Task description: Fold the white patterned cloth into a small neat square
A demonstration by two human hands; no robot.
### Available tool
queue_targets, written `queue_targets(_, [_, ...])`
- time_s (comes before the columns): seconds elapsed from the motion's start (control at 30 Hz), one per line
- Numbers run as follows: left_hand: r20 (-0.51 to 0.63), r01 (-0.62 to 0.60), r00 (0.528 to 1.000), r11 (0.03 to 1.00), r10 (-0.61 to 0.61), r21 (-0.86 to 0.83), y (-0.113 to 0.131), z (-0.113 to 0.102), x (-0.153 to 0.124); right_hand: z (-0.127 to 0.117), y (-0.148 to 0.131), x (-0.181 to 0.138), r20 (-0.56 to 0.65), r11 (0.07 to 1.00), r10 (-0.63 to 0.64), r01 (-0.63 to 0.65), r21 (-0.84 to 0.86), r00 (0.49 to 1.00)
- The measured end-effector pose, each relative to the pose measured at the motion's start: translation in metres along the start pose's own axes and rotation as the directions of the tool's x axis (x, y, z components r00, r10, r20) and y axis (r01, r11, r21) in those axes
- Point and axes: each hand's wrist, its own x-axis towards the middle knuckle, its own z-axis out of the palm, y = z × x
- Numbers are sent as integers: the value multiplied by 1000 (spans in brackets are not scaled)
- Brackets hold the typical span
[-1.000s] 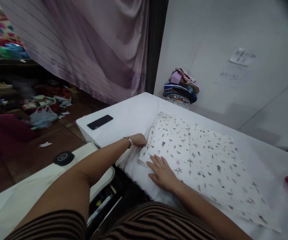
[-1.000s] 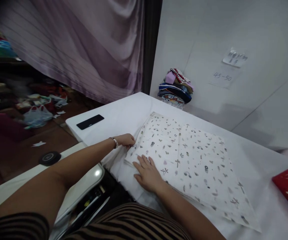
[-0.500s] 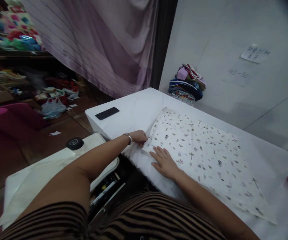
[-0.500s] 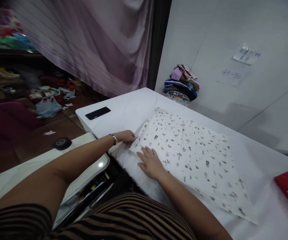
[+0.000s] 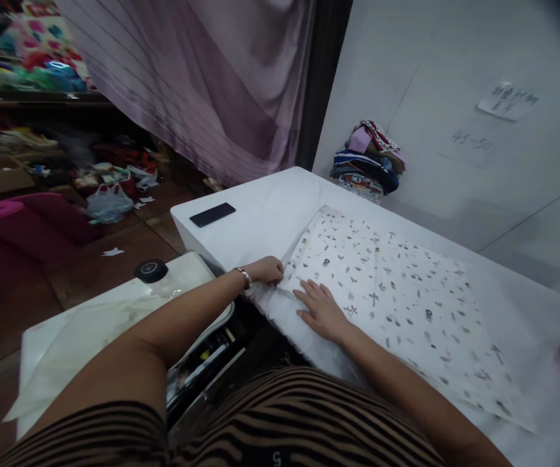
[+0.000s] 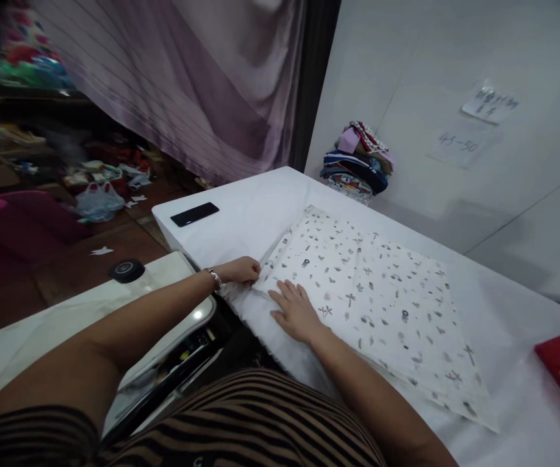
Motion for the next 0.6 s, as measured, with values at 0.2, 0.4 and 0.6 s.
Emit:
queue_targets(0.2, [19,7,1000,995,-5,-102,-5,2,-8,-8,-3,3,-12,997,25,-24,69,1000])
queue_targets(0.4, [127,76,991,977,-51,-198,-3,6,-22,-10,-12,19,-178,998,3,8,59,984])
queue_targets(0.6, [123,80,991,965,-50,-251,-6,11,-29,-6,-22,37,-271,995,-31,55,81,962])
